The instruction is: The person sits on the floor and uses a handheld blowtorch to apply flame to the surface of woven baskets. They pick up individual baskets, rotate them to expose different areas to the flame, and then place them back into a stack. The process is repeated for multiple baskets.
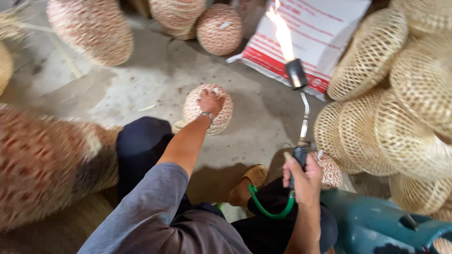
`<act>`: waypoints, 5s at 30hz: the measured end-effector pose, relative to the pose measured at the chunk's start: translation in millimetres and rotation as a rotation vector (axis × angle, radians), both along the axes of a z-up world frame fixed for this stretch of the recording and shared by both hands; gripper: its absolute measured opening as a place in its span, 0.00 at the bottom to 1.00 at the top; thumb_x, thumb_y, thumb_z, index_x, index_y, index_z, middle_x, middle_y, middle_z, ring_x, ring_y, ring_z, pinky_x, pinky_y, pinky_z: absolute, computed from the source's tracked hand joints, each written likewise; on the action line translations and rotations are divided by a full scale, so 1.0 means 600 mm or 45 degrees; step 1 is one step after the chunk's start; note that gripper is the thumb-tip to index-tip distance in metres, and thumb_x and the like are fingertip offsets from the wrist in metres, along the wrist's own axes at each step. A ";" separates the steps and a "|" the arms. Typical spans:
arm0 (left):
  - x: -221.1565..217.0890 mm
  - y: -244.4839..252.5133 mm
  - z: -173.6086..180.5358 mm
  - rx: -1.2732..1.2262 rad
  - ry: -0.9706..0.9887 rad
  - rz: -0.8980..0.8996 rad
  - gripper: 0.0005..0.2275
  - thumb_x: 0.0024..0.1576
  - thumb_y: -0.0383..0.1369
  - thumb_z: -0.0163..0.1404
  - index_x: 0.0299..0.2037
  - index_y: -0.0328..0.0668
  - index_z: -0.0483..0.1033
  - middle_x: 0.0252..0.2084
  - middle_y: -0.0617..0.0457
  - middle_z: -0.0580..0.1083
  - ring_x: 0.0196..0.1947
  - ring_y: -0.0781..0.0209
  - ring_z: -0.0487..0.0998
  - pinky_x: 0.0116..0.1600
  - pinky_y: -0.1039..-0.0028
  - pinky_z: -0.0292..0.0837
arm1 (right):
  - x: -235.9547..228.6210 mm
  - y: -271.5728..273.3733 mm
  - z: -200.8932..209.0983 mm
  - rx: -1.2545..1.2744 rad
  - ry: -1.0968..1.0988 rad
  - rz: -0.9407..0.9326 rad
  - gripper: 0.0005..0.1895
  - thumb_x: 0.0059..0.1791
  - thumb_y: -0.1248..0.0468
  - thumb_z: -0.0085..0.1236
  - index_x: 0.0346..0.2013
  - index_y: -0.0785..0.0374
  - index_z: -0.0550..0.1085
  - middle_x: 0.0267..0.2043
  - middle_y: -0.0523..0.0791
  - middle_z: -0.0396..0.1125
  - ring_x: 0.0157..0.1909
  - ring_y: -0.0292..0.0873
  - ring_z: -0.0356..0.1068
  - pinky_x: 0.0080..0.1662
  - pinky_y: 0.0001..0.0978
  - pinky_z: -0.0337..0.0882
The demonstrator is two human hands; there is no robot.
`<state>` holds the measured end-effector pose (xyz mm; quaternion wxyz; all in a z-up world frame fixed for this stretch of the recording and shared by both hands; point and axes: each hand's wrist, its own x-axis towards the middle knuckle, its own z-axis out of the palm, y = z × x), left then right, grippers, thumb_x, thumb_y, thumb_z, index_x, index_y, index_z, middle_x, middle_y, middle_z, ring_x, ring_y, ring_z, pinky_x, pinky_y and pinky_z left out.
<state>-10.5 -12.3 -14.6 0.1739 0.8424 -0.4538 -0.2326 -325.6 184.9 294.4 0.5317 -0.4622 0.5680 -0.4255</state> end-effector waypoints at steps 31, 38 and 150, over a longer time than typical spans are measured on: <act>0.149 0.024 0.370 -1.470 0.394 0.243 0.11 0.70 0.36 0.43 0.42 0.34 0.69 0.33 0.47 0.71 0.31 0.61 0.71 0.39 0.65 0.69 | 0.024 0.030 0.065 0.033 0.297 0.301 0.10 0.51 0.61 0.57 0.34 0.67 0.74 0.24 0.43 0.67 0.19 0.33 0.64 0.19 0.27 0.65; 0.250 0.027 0.451 -1.539 0.454 -0.228 0.10 0.71 0.35 0.46 0.41 0.36 0.67 0.35 0.50 0.75 0.34 0.62 0.73 0.40 0.66 0.71 | 0.024 0.040 0.096 -0.009 0.371 0.325 0.11 0.51 0.60 0.58 0.33 0.67 0.73 0.23 0.43 0.67 0.19 0.32 0.64 0.19 0.26 0.64; 0.092 0.092 0.360 -0.307 1.204 -0.236 0.14 0.55 0.31 0.51 0.44 0.23 0.73 0.36 0.38 0.76 0.26 0.54 0.79 0.30 0.57 0.81 | 0.074 0.000 0.034 -0.015 0.590 0.223 0.14 0.54 0.57 0.53 0.38 0.66 0.73 0.25 0.45 0.70 0.18 0.34 0.63 0.19 0.30 0.63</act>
